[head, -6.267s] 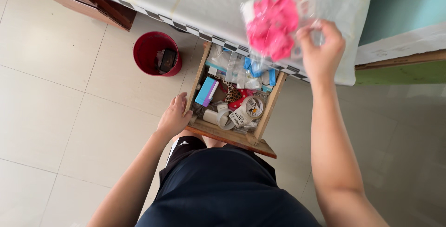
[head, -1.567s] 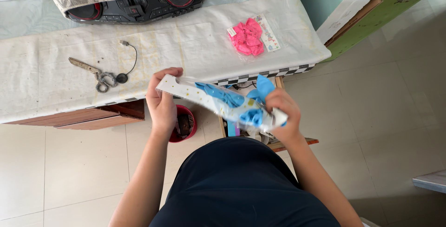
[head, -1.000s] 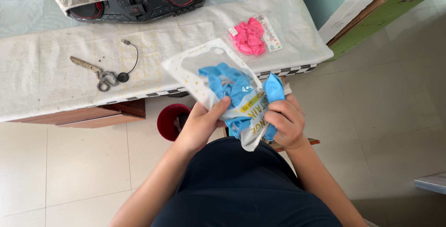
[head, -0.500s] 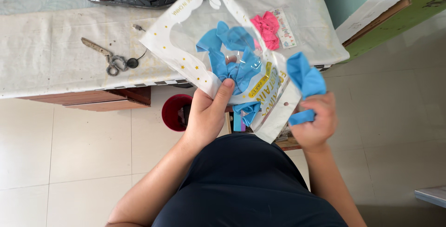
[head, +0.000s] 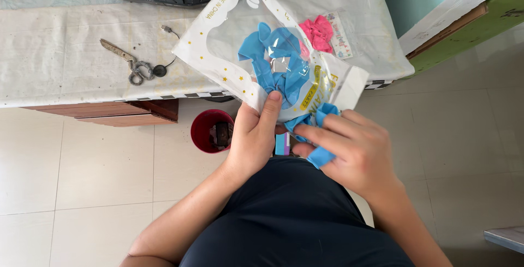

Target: The person opens a wooden drawer and removes various items one by one, including a red polka-dot headband, a roll of tape, a power adapter, a makeup palette, and several small boxes. The items are placed into a red bucket on the floor. The drawer is emptied and then reinserted into the cabinet.

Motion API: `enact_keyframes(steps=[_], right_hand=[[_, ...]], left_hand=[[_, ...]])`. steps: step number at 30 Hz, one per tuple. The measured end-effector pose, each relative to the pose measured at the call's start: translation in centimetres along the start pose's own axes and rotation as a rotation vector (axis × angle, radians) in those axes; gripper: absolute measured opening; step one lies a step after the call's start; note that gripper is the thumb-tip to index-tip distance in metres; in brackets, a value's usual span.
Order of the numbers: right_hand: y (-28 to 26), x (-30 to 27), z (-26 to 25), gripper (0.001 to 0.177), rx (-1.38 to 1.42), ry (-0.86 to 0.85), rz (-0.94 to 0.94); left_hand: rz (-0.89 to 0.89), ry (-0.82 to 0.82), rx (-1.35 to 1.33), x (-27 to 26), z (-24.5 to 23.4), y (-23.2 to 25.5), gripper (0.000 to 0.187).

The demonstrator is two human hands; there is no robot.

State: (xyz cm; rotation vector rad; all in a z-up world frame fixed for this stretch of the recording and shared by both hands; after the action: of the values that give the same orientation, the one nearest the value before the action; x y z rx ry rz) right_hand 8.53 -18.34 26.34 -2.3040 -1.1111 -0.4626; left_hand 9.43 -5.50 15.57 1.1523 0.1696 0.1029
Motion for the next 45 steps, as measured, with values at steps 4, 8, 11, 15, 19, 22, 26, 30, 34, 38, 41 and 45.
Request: enact_keyframes(steps=[4,8,11,15,19,22,26,30,34,38,41,45], right_hand=[[0.9,0.8,0.4,0.018,-0.049,-0.024,0.109],[1.9,0.1,1.9,0.027,-0.084,-0.083,0.174],[2.5,-0.9,5.0,0.049,-0.109,-0.213,0.21],[3.5,-2.3,9.6,0.067,-0.096,-0.4,0.289],[4.0,-3.5,12.3,0.06,-0.127,-0.48,0.361],[4.8,-4.2,13.6,0.061,-0.128,-0.552,0.384],[5.6,-5.1,15.8,0.06,-0.064,-0.708,0.408],[6.7,-5.6,16.8,0.045,-0.023,-0.785,0.442],[7.8,-6.3,16.2,0.042,-0.045,-0.83,0.479],[8.8,-5.2,13.0,0.051,0.009,-0.659,0.47],[9.1,-4.5,10.5,0.049,0.089,-0.547,0.451],[11.3,-4.1,8.4,0.024,0.295,-0.394,0.491]], left_hand=[[-0.012,0.004,0.008,0.0,0.0,-0.1,0.035],[0.028,-0.013,0.025,0.0,-0.2,-0.4,0.036],[-0.002,0.078,0.005,0.3,-1.3,-1.8,0.04],[-0.113,0.185,0.085,0.7,-3.9,-4.4,0.038],[-0.165,0.161,0.126,0.5,-4.4,-6.5,0.036],[-0.155,0.17,0.069,0.5,-4.2,-7.5,0.037],[-0.157,0.143,0.067,1.0,-4.3,-9.2,0.036],[-0.244,0.163,0.038,1.0,-4.1,-12.2,0.035],[-0.257,0.187,0.049,2.3,-4.3,-12.6,0.038],[-0.302,0.25,0.024,3.3,-5.0,-13.1,0.035],[-0.255,0.278,-0.031,4.1,-5.5,-13.3,0.032],[-0.263,0.358,-0.217,5.7,-7.4,-14.4,0.029]])
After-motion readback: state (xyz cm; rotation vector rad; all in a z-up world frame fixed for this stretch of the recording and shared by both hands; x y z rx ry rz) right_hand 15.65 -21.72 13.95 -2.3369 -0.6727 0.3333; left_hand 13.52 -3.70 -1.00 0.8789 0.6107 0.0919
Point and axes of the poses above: each hand's wrist, its own x-axis towards the middle knuckle, its own z-axis out of the palm, y = z × x, the point moved 10 cm from there along x, towards the middle knuckle, and after that the axes turned 4 degrees about -x, right-handed, at the moved point
